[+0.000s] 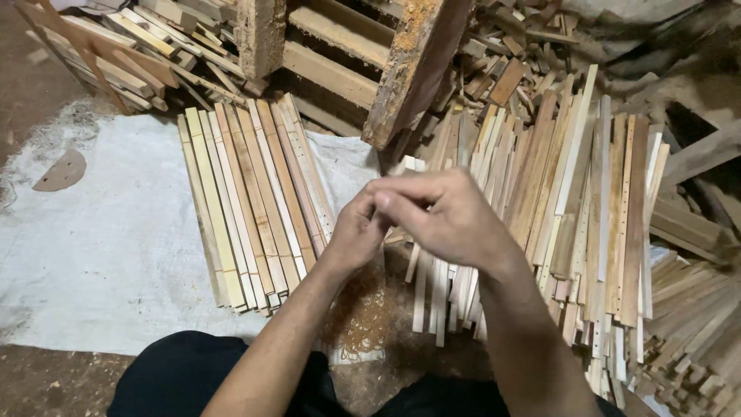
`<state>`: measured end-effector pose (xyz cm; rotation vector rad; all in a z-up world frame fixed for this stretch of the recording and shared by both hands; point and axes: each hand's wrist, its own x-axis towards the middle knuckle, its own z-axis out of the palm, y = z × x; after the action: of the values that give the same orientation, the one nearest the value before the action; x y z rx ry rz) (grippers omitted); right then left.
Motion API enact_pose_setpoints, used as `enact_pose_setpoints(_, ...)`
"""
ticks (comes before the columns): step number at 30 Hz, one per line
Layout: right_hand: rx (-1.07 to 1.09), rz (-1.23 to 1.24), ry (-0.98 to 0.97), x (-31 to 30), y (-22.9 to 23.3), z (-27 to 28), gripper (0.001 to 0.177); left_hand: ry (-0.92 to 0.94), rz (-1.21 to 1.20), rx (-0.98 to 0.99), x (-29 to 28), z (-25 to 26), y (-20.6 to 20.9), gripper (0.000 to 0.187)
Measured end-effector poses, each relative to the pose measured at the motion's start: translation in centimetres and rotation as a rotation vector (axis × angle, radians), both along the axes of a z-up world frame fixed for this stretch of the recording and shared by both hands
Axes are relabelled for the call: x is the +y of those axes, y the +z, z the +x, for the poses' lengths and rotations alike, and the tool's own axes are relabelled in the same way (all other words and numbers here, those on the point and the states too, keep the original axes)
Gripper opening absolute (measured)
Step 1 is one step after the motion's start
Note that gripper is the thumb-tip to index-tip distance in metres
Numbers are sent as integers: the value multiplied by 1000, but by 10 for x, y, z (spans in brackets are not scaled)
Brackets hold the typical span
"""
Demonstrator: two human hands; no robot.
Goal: Sorting and stacking wooden slats on a workshop floor
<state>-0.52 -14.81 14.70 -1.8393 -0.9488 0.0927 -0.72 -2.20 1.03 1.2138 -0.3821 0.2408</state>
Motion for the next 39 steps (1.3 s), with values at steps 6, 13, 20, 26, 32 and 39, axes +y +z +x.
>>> enact_pose_setpoints(6, 202, -62, -154, -34, -124, -8, 11, 19, -123, 8, 34, 11, -22, 39)
enact_pose_setpoints(13, 1045, 526, -476, -79, -180, 65, 7, 90, 50, -37, 25, 13, -50, 20)
enact_pose_setpoints(20, 369, 130, -304, -18, -3, 35, 18, 244, 267, -161, -16, 14, -47, 14)
enact_pose_setpoints(26, -182, -302, -24, -8, -76, -15, 18, 292, 230, -121, 9, 14, -41, 35)
enact_pose_setpoints(32, -169, 13, -413, -38, -148, 5, 26, 259, 191, -146, 18, 3, -34, 48)
enact_pose_setpoints(39, 312, 74, -378, -3, -306, 6, 33, 386, 272, -147, 12, 16, -60, 29)
